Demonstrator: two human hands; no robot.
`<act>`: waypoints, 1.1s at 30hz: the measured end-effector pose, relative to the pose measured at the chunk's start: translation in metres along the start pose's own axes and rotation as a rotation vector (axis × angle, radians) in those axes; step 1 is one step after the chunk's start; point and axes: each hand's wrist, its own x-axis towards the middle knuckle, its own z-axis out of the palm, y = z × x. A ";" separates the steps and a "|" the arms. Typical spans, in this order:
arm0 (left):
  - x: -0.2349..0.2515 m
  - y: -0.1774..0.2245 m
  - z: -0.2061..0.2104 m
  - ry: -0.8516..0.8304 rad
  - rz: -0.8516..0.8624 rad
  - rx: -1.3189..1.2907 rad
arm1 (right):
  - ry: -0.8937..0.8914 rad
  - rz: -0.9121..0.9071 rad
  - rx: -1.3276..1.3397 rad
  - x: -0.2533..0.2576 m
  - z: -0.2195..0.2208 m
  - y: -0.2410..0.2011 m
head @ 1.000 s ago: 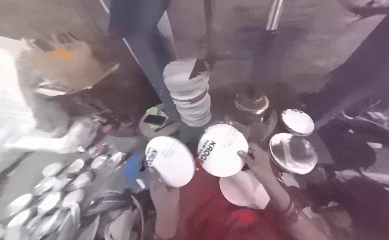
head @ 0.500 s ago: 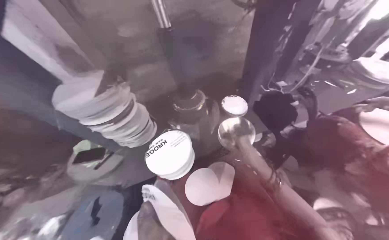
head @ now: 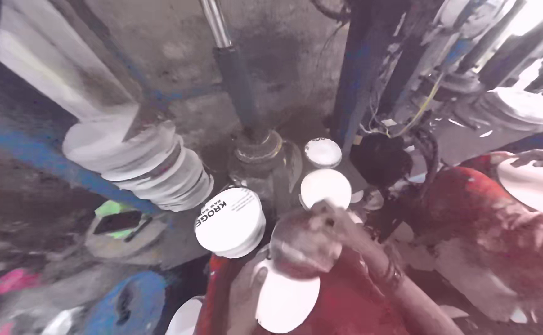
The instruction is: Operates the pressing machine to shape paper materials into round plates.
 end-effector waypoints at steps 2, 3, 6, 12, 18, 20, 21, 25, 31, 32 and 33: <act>0.002 0.058 0.029 0.123 -0.444 -0.128 | -0.234 -0.185 -0.080 -0.009 0.022 -0.007; 0.001 0.072 0.036 0.126 -0.517 -0.140 | -0.255 -0.223 -0.126 -0.009 0.026 -0.003; -0.001 0.078 0.039 0.208 -0.586 -0.183 | -0.012 0.053 -0.377 0.012 -0.003 0.016; -0.007 0.062 0.025 0.328 -0.558 -0.182 | 0.259 0.530 -0.749 0.059 -0.057 0.069; -0.006 0.056 0.034 0.395 -0.599 -0.223 | 0.327 0.076 0.047 0.020 -0.024 0.035; -0.001 0.059 0.040 0.379 -0.587 -0.238 | 0.085 0.011 0.052 0.004 -0.003 0.012; 0.002 0.061 0.042 0.384 -0.594 -0.245 | -0.004 -0.037 -0.006 0.001 0.005 0.010; 0.004 0.067 0.042 0.435 -0.567 -0.226 | 0.139 0.082 -0.387 0.018 -0.014 0.033; -0.002 0.059 0.039 0.461 -0.648 -0.366 | 0.265 0.465 -0.765 0.059 -0.047 0.079; -0.003 0.056 0.040 0.457 -0.673 -0.389 | 0.338 0.420 -0.789 0.060 -0.043 0.081; -0.004 0.051 0.043 0.459 -0.688 -0.394 | 0.404 0.379 -0.794 0.059 -0.038 0.082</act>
